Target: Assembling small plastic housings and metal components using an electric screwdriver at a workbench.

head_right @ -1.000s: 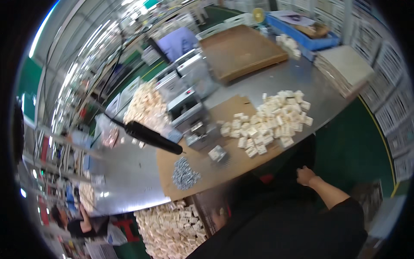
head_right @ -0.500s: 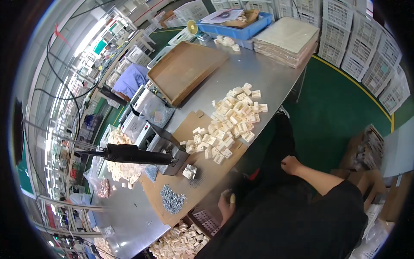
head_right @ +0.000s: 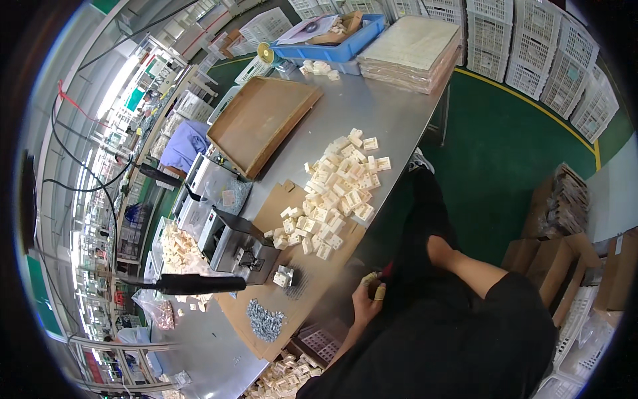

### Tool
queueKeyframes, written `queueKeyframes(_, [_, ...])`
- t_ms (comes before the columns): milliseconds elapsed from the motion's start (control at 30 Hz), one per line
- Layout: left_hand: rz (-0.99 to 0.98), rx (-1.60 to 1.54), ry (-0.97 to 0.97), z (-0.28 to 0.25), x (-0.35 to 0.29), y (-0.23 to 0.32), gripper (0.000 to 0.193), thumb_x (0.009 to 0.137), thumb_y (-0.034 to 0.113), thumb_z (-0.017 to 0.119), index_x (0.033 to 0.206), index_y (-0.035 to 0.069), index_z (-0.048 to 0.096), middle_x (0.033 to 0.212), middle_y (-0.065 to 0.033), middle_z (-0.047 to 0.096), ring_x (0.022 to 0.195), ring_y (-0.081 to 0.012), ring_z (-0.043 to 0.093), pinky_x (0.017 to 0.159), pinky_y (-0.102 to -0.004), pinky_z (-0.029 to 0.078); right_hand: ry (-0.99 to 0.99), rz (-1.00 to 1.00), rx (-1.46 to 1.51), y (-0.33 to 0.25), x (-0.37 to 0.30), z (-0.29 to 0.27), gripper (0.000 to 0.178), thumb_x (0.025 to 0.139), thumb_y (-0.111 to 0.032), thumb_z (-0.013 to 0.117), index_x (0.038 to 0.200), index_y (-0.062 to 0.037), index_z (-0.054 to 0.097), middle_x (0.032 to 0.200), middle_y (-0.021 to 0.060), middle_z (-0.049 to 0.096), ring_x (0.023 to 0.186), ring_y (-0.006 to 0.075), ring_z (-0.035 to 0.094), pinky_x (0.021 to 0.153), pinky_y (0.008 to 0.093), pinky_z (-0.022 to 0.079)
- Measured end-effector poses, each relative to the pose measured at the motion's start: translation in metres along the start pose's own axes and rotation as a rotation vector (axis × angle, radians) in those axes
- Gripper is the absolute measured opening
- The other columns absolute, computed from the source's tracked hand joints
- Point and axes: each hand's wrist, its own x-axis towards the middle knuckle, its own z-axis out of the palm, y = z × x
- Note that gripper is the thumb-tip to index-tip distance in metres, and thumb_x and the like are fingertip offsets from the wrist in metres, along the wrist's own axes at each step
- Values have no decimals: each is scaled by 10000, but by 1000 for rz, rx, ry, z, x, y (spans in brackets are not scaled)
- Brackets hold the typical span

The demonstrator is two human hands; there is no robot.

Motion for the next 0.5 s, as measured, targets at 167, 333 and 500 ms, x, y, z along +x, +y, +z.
queueKeyframes(167, [34,6,-46,5,-2,-8,289,871,81,701,1149,25,645,900,-116,692,797,-204,687,756,-313,537,97,149,-260,27,-17,75,330,907,-230,523,1119,-27,675,1168,176,662,1064,339,640,910,408,499])
queueKeyframes(333, [147,38,-30,14,2,-12,307,869,54,714,1163,41,627,797,-58,670,722,-110,643,694,-269,521,0,89,-96,16,2,56,318,904,-227,533,1106,-28,677,1145,179,670,1055,342,646,911,416,501])
queueKeyframes(500, [-4,24,-145,14,2,1,301,871,59,702,1165,29,642,859,-102,675,745,-151,654,721,-292,526,-38,93,-25,14,26,52,306,900,-225,543,1093,-30,680,1122,183,679,1046,346,652,911,423,504])
